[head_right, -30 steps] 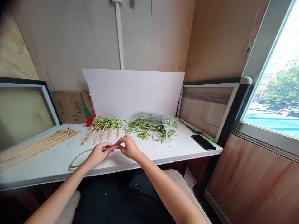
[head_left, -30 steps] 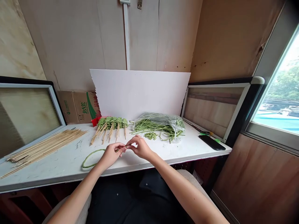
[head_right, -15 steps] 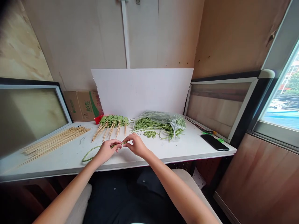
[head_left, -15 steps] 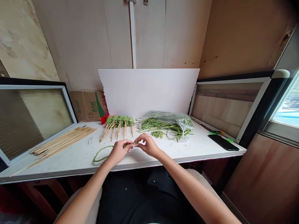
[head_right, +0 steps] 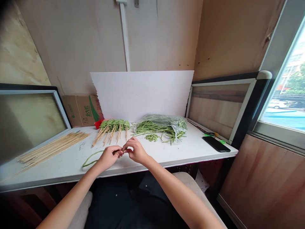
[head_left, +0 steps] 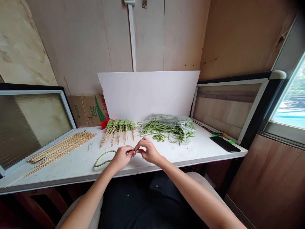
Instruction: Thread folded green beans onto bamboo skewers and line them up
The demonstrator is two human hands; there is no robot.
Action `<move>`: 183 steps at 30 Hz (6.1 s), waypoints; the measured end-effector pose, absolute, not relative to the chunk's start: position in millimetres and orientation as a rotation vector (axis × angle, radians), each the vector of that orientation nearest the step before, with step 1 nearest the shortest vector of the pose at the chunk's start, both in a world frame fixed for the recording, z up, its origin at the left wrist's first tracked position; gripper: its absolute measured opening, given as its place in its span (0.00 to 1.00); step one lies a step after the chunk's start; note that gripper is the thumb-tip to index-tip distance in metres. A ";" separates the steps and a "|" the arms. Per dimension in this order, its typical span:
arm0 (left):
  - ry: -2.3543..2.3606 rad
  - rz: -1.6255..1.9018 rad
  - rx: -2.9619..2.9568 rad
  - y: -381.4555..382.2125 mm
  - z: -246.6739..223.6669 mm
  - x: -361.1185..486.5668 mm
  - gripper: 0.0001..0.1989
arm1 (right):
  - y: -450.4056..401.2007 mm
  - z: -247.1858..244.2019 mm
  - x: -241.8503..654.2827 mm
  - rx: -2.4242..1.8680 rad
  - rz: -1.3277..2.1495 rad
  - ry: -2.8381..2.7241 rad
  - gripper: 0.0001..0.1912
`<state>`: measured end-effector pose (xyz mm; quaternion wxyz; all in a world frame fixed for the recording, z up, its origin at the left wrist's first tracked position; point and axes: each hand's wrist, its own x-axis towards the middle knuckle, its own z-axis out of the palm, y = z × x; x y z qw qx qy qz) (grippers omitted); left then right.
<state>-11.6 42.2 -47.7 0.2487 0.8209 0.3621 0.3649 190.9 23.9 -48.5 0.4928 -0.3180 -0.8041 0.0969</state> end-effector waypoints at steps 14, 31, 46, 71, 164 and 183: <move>0.930 0.996 2.155 44.9 -48.0 -17.3 0.21 | 25.7 -57.3 179.5 -0.811 0.442 -1.703 0.06; 1.034 0.996 2.339 48.0 -61.9 -13.9 0.16 | 21.1 -44.0 189.0 -0.765 0.031 -2.043 0.17; 0.876 0.985 2.083 49.3 -60.3 -16.2 0.21 | 41.2 -56.4 198.2 -0.805 0.672 -1.651 0.07; 0.877 1.137 1.929 48.3 -64.4 -5.6 0.19 | 25.6 -28.8 212.9 -0.760 0.271 -2.161 0.07; 0.916 0.911 1.836 41.6 -59.4 -7.6 0.24 | 39.2 -44.8 224.9 -0.854 0.687 -2.116 0.20; 0.973 1.005 2.058 42.4 -63.0 -4.6 0.15 | 40.5 -47.3 221.7 -0.849 0.487 -2.026 0.12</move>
